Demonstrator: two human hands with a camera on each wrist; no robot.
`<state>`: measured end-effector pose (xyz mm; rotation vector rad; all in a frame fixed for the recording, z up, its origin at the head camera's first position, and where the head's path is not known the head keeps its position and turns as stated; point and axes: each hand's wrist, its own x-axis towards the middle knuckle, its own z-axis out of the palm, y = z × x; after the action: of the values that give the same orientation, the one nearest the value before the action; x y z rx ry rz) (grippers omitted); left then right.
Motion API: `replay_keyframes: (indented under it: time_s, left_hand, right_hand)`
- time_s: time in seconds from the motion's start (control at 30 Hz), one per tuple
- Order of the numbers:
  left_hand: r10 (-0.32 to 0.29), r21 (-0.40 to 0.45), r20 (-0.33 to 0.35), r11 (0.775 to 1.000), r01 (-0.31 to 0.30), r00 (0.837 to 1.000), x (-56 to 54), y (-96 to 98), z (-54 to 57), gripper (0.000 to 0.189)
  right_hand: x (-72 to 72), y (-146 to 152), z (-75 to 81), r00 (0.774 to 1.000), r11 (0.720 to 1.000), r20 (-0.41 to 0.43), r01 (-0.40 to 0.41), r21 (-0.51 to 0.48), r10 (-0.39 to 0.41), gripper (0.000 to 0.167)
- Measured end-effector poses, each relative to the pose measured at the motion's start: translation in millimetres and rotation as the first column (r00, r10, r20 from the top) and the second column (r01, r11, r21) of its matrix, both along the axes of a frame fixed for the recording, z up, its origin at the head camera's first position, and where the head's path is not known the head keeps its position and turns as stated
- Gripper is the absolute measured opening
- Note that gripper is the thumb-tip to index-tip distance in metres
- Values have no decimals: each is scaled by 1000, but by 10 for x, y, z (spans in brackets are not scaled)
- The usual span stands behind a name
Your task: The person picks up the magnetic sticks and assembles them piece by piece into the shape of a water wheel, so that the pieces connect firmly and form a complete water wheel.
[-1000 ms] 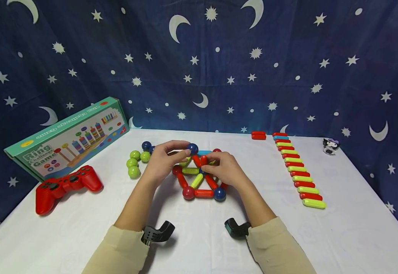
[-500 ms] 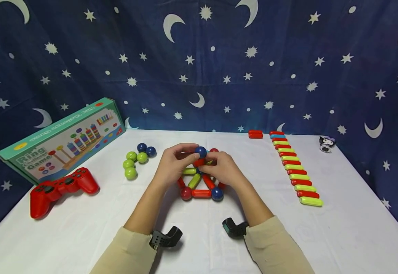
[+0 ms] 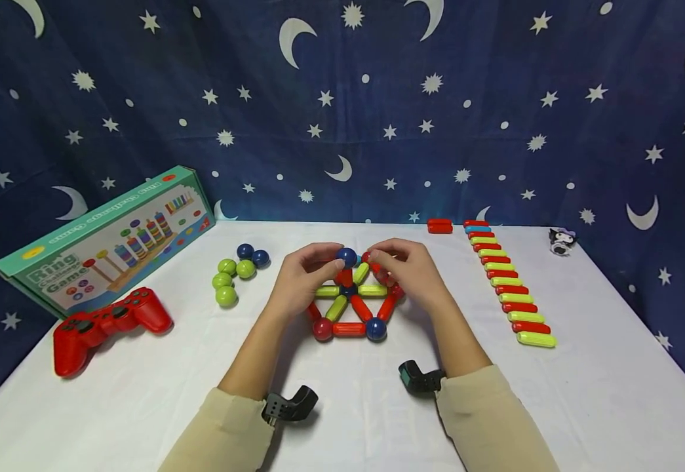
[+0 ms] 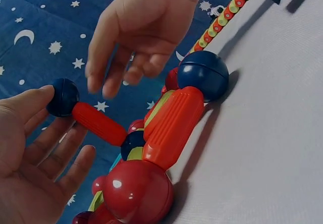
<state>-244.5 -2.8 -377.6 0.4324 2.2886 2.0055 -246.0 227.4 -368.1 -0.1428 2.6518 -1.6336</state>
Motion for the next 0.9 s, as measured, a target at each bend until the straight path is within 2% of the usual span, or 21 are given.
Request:
replay_keyframes:
  time_s: [0.1, 0.23, 0.33, 0.43, 0.53, 0.7, 0.9]
  left_hand:
    - [0, 1, 10, 1000, 0, 1000, -2, 9, -10, 33]
    - [8, 4, 29, 1000, -8, 1000, 3, -2, -22, 33]
    - [2, 7, 30, 1000, -3, 1000, 6, -3, -30, 33]
    - [-8, 10, 28, 1000, 8, 1000, 6, 4, -35, 32]
    - [-8, 6, 32, 1000, 8, 999, 2, -7, -33, 33]
    - [-15, 14, 39, 1000, 15, 999, -9, -17, -34, 33]
    - [-25, 19, 52, 1000, 24, 998, -25, 11, -53, 33]
  right_hand:
    - [-26, 136, -7, 993, 992, -30, 116, -43, -117, 41]
    - [-96, 310, -81, 963, 962, -36, 265, -60, -268, 41]
    - [-169, 460, -188, 932, 932, -14, 362, 2, -362, 43]
    - [-271, 618, -298, 911, 909, 14, 409, 82, -411, 49]
    - [-398, 727, -357, 911, 901, 22, 403, 159, -411, 55]
    - [-585, 830, -352, 935, 891, -7, 341, 298, -355, 65]
    - [-748, 882, -278, 961, 848, 6, 242, 471, -277, 74]
